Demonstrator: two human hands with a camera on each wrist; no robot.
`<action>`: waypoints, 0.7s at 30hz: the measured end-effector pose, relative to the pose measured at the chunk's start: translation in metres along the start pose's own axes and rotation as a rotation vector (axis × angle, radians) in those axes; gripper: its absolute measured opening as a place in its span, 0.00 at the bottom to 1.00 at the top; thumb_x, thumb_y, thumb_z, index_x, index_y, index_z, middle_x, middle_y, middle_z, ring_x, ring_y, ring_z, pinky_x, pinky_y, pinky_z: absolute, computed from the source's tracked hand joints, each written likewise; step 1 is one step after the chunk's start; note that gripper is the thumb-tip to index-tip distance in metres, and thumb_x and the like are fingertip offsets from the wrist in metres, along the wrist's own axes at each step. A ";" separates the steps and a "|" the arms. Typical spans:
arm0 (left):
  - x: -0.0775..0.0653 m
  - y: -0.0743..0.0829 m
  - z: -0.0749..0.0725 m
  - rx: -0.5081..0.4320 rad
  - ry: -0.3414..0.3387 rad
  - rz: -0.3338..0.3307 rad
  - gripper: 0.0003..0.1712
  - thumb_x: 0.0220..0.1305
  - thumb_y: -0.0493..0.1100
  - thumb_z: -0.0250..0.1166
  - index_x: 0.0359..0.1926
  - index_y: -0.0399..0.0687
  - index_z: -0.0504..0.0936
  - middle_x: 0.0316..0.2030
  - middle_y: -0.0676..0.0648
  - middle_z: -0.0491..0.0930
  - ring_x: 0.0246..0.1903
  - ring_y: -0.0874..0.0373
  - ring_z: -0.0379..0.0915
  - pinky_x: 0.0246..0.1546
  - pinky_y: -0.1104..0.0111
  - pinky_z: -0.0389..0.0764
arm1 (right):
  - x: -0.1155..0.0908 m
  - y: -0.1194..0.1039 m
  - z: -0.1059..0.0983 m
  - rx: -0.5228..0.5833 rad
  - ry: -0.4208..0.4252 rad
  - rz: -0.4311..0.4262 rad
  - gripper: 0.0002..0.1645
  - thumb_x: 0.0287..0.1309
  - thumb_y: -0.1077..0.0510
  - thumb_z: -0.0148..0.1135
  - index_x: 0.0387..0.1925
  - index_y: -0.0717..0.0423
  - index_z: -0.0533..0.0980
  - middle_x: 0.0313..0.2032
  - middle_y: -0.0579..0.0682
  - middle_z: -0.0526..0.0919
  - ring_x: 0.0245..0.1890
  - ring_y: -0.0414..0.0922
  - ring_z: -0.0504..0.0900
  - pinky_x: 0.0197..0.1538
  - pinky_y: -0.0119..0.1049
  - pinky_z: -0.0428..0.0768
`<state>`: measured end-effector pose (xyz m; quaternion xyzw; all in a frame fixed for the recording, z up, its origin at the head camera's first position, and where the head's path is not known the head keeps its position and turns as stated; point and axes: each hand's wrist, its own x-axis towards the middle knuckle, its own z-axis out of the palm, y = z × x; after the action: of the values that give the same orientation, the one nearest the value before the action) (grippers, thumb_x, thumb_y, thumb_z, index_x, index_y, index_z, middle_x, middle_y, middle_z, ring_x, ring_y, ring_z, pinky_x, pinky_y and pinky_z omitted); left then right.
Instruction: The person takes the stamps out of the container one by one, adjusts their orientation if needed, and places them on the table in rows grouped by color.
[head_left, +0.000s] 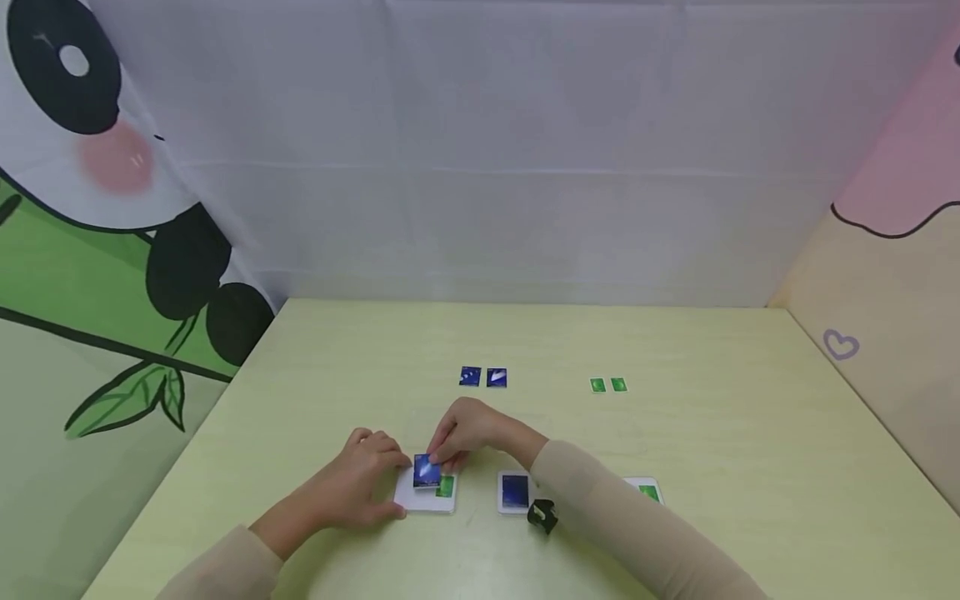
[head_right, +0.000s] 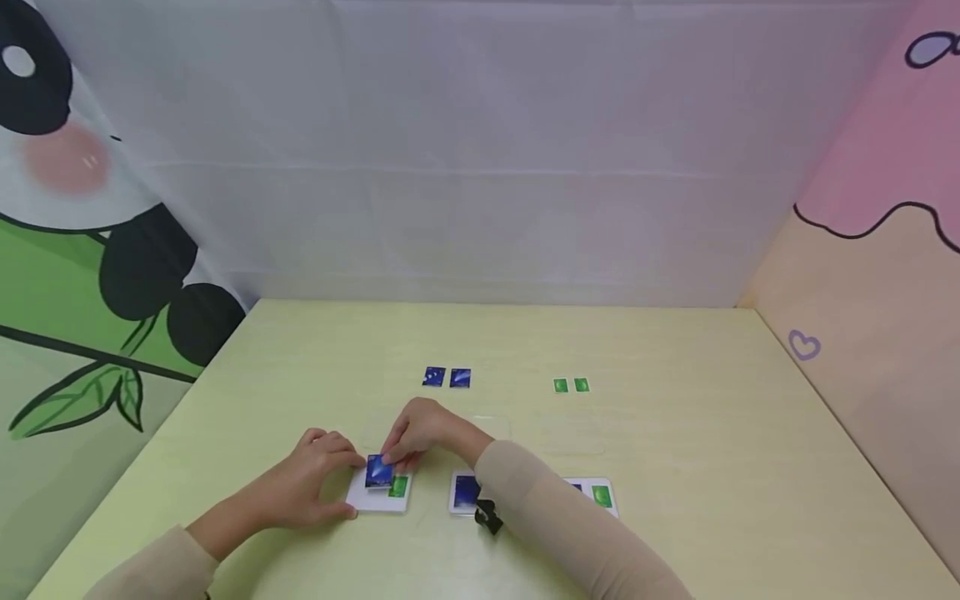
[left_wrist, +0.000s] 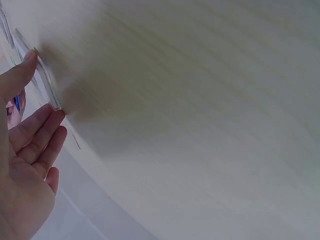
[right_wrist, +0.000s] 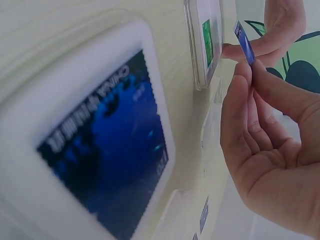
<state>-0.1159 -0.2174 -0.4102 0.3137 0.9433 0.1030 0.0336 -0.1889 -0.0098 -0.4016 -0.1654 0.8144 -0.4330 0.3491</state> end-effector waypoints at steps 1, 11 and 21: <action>0.001 0.000 0.000 0.003 0.001 0.000 0.29 0.44 0.58 0.75 0.45 0.47 0.83 0.41 0.53 0.82 0.46 0.58 0.72 0.53 0.53 0.64 | 0.000 0.000 -0.001 0.004 -0.003 0.000 0.02 0.50 0.65 0.70 0.29 0.60 0.86 0.25 0.56 0.88 0.18 0.39 0.81 0.29 0.32 0.82; 0.002 0.000 0.001 0.002 -0.004 -0.003 0.30 0.43 0.58 0.75 0.45 0.47 0.83 0.40 0.53 0.82 0.44 0.60 0.71 0.53 0.54 0.64 | 0.001 0.001 -0.004 0.012 -0.015 0.001 0.02 0.50 0.65 0.70 0.29 0.60 0.85 0.25 0.55 0.87 0.18 0.40 0.81 0.30 0.33 0.83; 0.001 0.001 -0.001 0.008 0.032 0.019 0.29 0.43 0.58 0.75 0.44 0.46 0.83 0.39 0.53 0.82 0.42 0.60 0.71 0.51 0.54 0.65 | 0.003 -0.001 -0.008 -0.001 -0.040 0.001 0.02 0.51 0.64 0.69 0.29 0.59 0.86 0.26 0.54 0.88 0.19 0.39 0.81 0.33 0.35 0.83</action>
<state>-0.1159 -0.2163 -0.4088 0.3212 0.9411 0.1045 0.0160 -0.1965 -0.0073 -0.3984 -0.1738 0.8076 -0.4289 0.3655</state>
